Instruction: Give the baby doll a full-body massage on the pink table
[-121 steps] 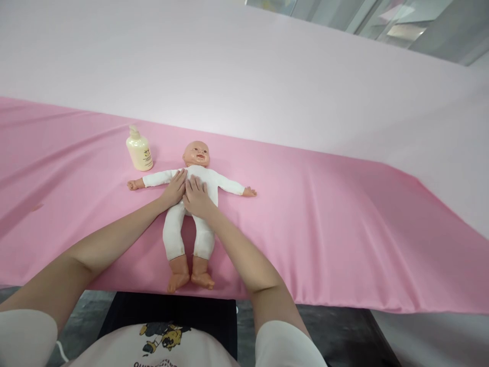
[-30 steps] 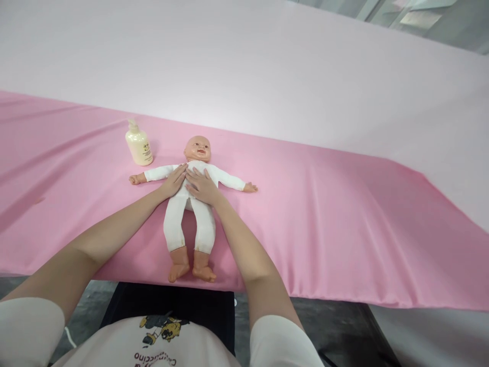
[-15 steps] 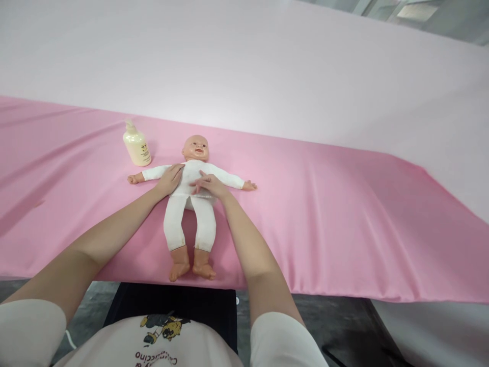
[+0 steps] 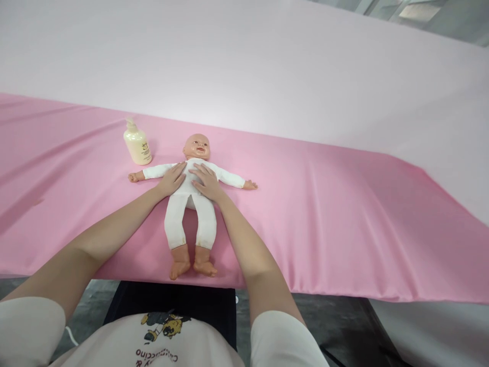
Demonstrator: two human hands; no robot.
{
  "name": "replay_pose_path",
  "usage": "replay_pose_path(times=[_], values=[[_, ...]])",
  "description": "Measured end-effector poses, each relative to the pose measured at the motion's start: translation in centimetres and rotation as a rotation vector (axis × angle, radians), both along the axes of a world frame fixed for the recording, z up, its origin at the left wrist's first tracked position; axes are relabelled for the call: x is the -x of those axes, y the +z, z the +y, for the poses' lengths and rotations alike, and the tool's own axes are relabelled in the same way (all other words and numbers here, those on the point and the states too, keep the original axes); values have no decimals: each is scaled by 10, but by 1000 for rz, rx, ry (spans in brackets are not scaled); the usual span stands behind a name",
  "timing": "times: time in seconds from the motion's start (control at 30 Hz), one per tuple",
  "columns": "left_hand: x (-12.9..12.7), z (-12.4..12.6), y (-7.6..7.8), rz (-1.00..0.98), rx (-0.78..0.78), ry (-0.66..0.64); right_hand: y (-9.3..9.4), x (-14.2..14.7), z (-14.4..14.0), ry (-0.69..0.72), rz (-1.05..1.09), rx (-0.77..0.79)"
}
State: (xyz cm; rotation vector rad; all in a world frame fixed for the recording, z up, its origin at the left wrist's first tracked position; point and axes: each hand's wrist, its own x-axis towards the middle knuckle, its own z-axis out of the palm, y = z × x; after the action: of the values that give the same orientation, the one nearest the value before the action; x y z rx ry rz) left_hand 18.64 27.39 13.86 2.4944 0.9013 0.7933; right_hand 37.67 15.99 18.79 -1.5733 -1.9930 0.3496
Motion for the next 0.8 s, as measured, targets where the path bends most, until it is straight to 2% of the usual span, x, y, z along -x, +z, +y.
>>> replay_pose_path(times=[0.1, 0.3, 0.4, 0.6, 0.8], values=[[1, -5, 5, 33, 19, -59, -4, 0, 4, -67, -46, 54], [3, -18, 24, 99, -26, -241, -8, 5, 8, -239, -81, 170], [4, -20, 27, 101, -39, -284, -9, 13, 3, -339, -135, 198], [1, -14, 18, 61, 4, -250, -9, 39, -11, -491, -212, 201], [-5, -7, 7, -15, 75, -139, -1, 64, -33, -493, -267, 298]])
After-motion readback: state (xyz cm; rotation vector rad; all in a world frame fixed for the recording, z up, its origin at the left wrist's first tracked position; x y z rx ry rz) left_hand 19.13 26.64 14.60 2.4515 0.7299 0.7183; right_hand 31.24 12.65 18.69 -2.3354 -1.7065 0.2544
